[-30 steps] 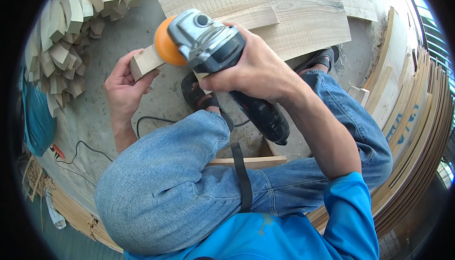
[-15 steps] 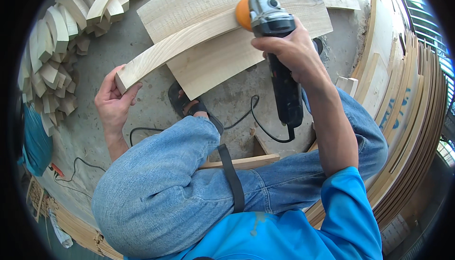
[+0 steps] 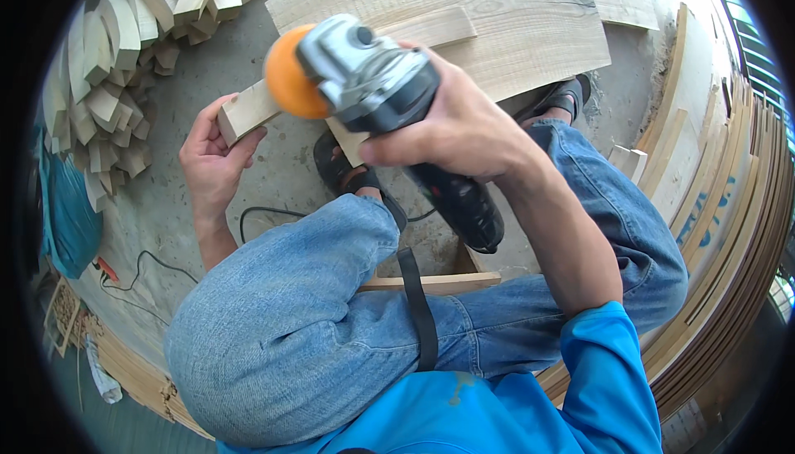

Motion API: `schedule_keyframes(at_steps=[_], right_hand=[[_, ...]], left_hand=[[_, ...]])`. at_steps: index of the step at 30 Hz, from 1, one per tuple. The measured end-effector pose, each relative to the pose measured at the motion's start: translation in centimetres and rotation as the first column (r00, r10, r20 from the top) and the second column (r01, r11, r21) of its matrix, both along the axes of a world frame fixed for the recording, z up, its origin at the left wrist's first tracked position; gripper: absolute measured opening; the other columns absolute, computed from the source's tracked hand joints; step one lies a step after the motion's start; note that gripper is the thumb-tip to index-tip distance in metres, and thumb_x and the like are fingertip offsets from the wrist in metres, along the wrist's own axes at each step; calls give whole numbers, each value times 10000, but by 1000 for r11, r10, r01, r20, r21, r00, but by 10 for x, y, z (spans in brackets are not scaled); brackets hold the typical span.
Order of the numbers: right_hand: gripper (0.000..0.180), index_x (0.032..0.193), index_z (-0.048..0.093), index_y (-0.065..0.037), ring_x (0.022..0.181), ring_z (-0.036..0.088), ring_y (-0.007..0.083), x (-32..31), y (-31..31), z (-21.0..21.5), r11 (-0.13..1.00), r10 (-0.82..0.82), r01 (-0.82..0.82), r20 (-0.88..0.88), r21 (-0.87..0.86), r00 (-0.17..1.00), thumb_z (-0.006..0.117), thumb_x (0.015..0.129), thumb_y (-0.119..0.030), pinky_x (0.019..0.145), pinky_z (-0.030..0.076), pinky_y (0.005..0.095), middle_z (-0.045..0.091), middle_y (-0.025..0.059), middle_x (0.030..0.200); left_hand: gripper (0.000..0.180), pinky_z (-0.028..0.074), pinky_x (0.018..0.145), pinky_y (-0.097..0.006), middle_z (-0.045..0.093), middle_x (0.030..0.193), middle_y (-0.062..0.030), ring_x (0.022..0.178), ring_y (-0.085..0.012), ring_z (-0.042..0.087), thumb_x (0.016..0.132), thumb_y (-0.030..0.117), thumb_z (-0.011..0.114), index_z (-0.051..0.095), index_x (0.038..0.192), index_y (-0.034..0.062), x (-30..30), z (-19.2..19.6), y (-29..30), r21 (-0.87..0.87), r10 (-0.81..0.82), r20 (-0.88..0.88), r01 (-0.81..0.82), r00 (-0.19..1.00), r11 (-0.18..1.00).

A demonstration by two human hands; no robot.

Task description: The person picks up curved wooden pieces one at a time, sands their surfaces and edges with a handheld rotary sander, and places them aside.

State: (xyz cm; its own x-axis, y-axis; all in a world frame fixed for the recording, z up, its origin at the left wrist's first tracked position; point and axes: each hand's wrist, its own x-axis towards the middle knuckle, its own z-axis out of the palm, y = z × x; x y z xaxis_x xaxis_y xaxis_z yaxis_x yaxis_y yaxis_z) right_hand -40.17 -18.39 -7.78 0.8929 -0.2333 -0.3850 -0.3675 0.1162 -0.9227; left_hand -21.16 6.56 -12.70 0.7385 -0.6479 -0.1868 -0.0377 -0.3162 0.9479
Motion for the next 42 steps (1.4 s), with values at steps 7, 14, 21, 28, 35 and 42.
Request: schedule_keyframes(at_steps=[7, 14, 21, 28, 35, 42], right_hand=[[905, 1412, 495, 43, 992, 676, 200, 33, 28, 7, 990, 99, -105, 67, 91, 993, 906, 646, -210, 918, 544, 342, 686, 110, 1065], [868, 1389, 509, 46, 984, 684, 217, 29, 25, 5, 997, 74, -75, 32, 9, 997, 899, 662, -223, 917, 550, 352, 680, 123, 1066], [751, 1310, 555, 43, 925, 668, 215, 8, 1, 12, 996, -55, 45, -132, -81, 990, 868, 677, -211, 896, 547, 357, 659, 111, 1028], [659, 1243, 534, 48, 731, 665, 178, -21, -32, 6, 929, -297, 205, -288, -309, 910, 863, 720, -180, 661, 584, 321, 643, 98, 882], [392, 1041, 639, -25, 682, 647, 135, -42, -59, 5, 830, -477, 315, -294, -460, 828, 849, 763, -205, 641, 558, 318, 646, 46, 772], [565, 1146, 593, 11, 759, 655, 176, -38, -39, 15, 955, -292, 267, -252, -129, 922, 856, 703, -222, 705, 565, 334, 648, 90, 907]], left_hand=[[504, 606, 834, -255, 731, 1103, -92, 982, -125, 715, 812, -151, 726, 621, 1295, -51, 2, 0, 3, -47, 20, -50, -23, 999, 999], [503, 617, 831, -262, 736, 1112, -103, 989, -139, 721, 814, -143, 739, 627, 1294, -45, 0, 1, 1, -61, 3, -67, -8, 998, 998], [500, 556, 655, -209, 746, 1053, -70, 861, -82, 702, 832, -76, 796, 651, 1300, 24, -2, -4, 4, -27, -1, 11, 1, 1000, 1000], [487, 536, 584, -194, 751, 975, -47, 775, -50, 683, 831, -62, 813, 665, 1284, 38, -3, -8, 4, -29, 9, 46, -8, 999, 1000], [480, 524, 572, -197, 750, 978, -51, 773, -54, 686, 840, -66, 797, 660, 1288, 42, -1, -6, 3, -25, 3, 47, -2, 999, 1000], [456, 541, 612, -200, 742, 1015, -61, 833, -76, 707, 863, -65, 771, 640, 1290, 29, 0, -1, 2, 23, 6, 15, -7, 1000, 1000]])
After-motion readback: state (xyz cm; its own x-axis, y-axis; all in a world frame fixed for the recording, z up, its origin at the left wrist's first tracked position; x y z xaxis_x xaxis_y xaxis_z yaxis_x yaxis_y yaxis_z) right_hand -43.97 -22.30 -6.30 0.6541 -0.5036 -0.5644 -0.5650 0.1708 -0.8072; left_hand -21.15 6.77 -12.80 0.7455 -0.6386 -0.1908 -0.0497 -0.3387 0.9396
